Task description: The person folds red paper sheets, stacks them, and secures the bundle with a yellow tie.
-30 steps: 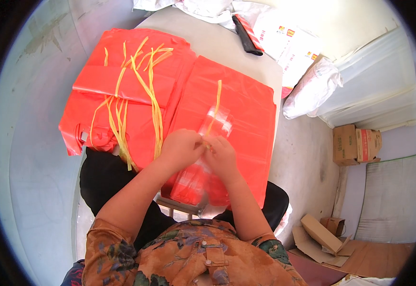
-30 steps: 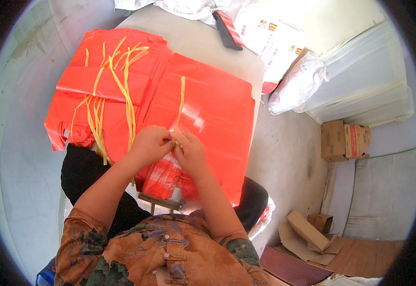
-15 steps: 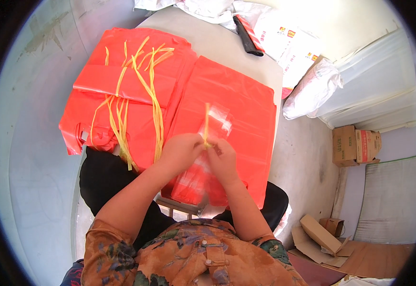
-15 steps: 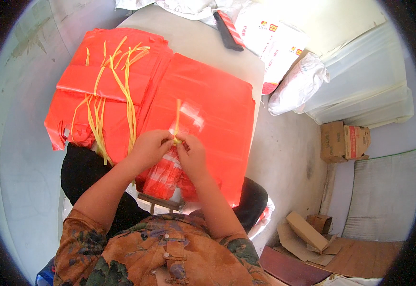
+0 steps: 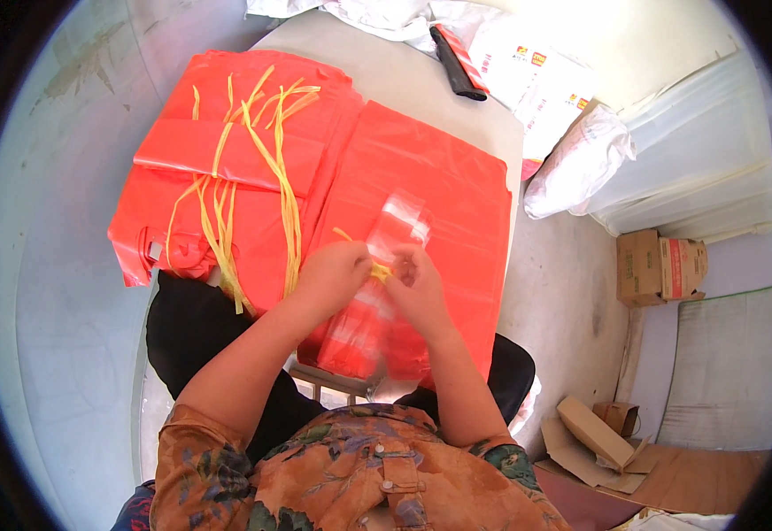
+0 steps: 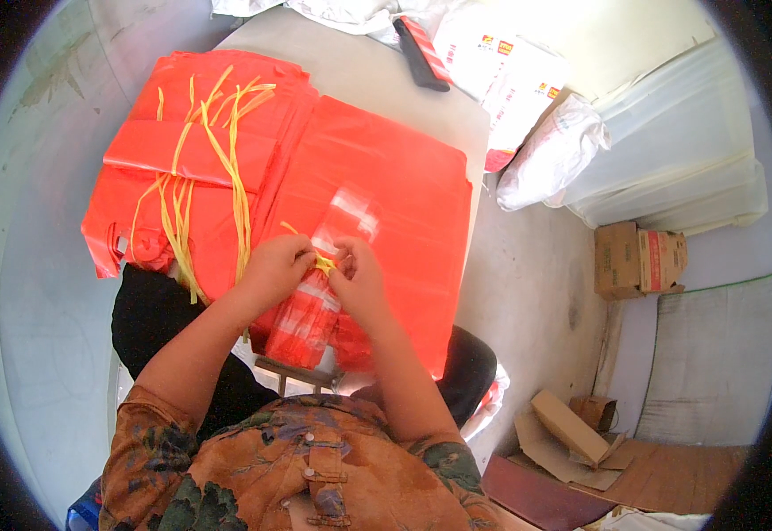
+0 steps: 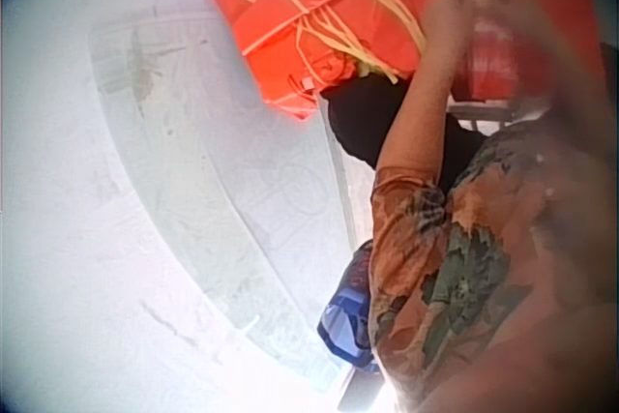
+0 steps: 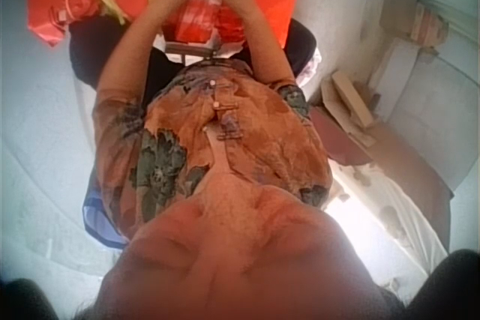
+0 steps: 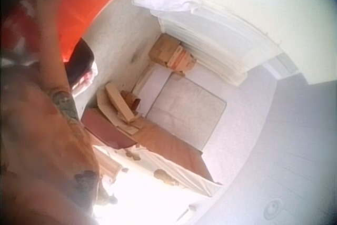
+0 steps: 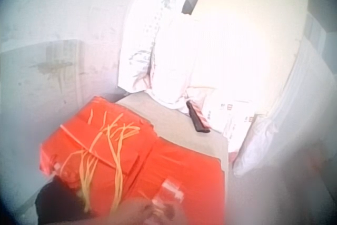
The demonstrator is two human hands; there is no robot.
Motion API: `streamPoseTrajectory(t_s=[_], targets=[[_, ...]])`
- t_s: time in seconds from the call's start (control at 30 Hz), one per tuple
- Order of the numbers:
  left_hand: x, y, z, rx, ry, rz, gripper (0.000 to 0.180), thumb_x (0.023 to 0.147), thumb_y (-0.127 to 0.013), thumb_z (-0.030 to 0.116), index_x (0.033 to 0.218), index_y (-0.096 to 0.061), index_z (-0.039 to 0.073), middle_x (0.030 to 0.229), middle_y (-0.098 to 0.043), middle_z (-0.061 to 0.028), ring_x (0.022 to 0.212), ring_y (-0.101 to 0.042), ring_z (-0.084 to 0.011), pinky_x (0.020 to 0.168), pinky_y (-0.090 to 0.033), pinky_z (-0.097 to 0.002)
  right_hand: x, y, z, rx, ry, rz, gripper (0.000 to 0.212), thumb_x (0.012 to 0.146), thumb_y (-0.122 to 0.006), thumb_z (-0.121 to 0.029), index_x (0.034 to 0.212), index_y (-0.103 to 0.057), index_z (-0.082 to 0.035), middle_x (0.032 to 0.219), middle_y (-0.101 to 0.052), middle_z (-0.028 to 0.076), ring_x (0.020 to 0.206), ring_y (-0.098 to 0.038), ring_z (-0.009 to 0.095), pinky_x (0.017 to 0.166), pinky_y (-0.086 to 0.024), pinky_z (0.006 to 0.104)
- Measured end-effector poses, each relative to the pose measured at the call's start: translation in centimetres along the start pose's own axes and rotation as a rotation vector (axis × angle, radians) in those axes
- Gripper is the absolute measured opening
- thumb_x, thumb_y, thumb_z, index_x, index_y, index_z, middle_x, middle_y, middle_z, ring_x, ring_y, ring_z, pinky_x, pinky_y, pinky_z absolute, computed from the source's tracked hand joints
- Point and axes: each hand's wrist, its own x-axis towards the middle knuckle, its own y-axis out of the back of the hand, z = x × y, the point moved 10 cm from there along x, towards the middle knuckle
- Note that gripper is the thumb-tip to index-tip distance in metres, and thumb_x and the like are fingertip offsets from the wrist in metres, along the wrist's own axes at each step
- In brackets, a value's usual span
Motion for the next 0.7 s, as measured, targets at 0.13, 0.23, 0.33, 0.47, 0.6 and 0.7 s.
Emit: streamPoseTrajectory(t_s=[0.13, 0.23, 0.33, 0.47, 0.6, 0.7], targets=[[0.5, 1.3, 0.4, 0.274, -0.076, 0.081, 0.012, 0.091, -0.066, 0.014, 0.093, -0.063, 0.003, 0.084, -0.066, -0.0185, 0.086, -0.065, -0.0408, 0.072, -0.051, -0.0494, -1.1, 0.5, 0.5, -0.148, -0.050, -0.073, 0.034, 0.087, -0.065, 0.006, 0.118, -0.057, -0.004, 0.089, -0.053, 0.001, 0.080, -0.057, 0.008, 0.069, -0.049, 0.0248], [0.7, 0.6, 0.3, 0.427, -0.084, 0.060, 0.015, 0.090, -0.068, 0.014, 0.099, -0.063, 0.003, 0.091, -0.066, -0.0181, 0.091, -0.065, -0.0391, 0.077, -0.052, -0.0482, -2.1, 0.6, 2.6, -0.029, -0.178, -0.148, 0.033, 0.088, -0.067, 0.002, 0.118, -0.056, -0.004, 0.093, -0.057, 0.003, 0.082, -0.059, 0.011, 0.073, -0.051, 0.0270], [-0.5, 4.7, 3.2, 0.329, -0.202, 0.453, 0.021, 0.091, -0.068, 0.021, 0.102, -0.062, 0.003, 0.099, -0.064, -0.0170, 0.094, -0.065, -0.0387, 0.078, -0.053, -0.0491, -2.4, 3.4, 2.3, -0.035, -0.108, 0.054, 0.027, 0.094, -0.068, -0.008, 0.117, -0.057, -0.001, 0.097, -0.063, 0.002, 0.083, -0.060, 0.009, 0.076, -0.051, 0.0258], [-0.7, 2.3, 0.6, 0.128, -0.109, 0.190, 0.023, 0.093, -0.067, 0.024, 0.105, -0.063, 0.004, 0.099, -0.063, -0.0180, 0.094, -0.065, -0.0366, 0.081, -0.053, -0.0462, -2.8, 3.1, 1.7, -0.278, -0.174, -0.034, 0.053, 0.097, -0.068, -0.016, 0.143, -0.045, -0.003, 0.107, -0.065, 0.009, 0.092, -0.064, 0.018, 0.083, -0.053, 0.0342], [-0.8, -0.1, -0.1, -0.024, 0.042, -0.116, 0.028, 0.095, -0.068, 0.022, 0.114, -0.064, 0.002, 0.103, -0.065, -0.0143, 0.095, -0.066, -0.0274, 0.083, -0.052, -0.0388, -3.0, 1.4, 1.8, 0.115, -0.180, -0.011, 0.067, 0.099, -0.065, -0.018, 0.156, -0.031, -0.004, 0.121, -0.061, 0.013, 0.100, -0.065, 0.021, 0.089, -0.053, 0.0355], [-1.0, -0.9, -1.0, -0.560, 0.276, -0.183, 0.030, 0.099, -0.065, 0.027, 0.120, -0.063, 0.005, 0.109, -0.068, -0.0105, 0.095, -0.066, -0.0223, 0.082, -0.053, -0.0381, -3.1, 1.7, -3.0, 0.404, 0.053, 0.007, 0.064, 0.100, -0.063, -0.016, 0.155, -0.033, -0.004, 0.132, -0.056, 0.014, 0.107, -0.064, 0.021, 0.095, -0.052, 0.0362]])
